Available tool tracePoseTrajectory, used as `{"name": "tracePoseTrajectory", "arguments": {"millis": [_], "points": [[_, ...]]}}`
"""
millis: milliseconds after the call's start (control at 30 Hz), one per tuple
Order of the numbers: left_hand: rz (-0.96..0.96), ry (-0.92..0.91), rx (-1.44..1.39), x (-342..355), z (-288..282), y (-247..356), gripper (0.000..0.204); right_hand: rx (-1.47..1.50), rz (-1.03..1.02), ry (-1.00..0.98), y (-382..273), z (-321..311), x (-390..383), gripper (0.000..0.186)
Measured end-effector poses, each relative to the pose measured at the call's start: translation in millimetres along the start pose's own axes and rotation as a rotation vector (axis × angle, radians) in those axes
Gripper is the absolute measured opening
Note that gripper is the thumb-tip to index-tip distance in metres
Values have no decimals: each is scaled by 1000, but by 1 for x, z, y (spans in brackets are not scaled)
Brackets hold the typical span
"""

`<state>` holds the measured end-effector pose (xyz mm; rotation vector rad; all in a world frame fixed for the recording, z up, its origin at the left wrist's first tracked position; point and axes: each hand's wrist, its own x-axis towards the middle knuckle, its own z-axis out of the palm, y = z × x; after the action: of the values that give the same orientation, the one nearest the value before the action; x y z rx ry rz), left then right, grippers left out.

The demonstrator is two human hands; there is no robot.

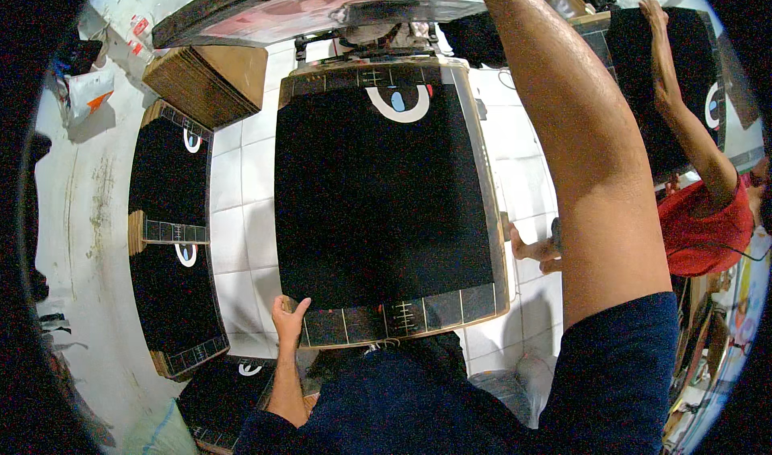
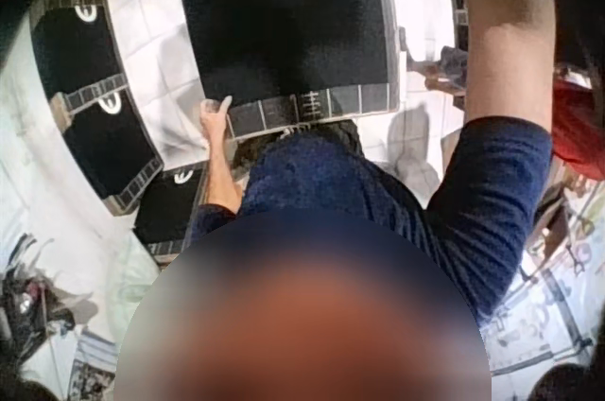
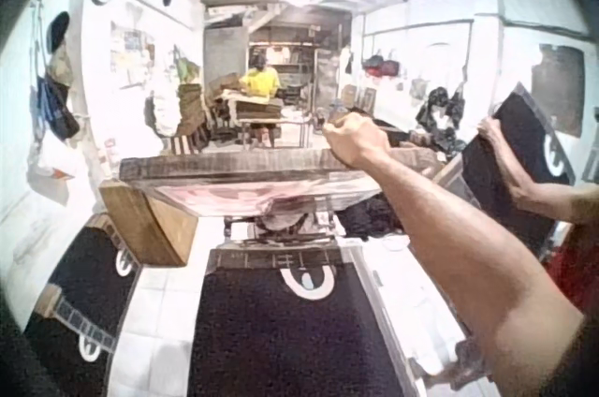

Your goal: The person repeatedly aligns a screen printing frame over a black t-shirt and uses a squeegee to pull ink across the mesh, imprinting a logo. The person lifts the frame after each pass to reveal the printed design and repeats the process on multiple shirts.

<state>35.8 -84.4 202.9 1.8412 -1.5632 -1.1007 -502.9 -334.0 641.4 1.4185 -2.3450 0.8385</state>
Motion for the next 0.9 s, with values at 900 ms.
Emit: {"name": "tracePoseTrajectory", "arguments": {"millis": [900], "points": [[181,145,13,110,-20,146,71,-22,10,99,19,16,-55,47]]}}
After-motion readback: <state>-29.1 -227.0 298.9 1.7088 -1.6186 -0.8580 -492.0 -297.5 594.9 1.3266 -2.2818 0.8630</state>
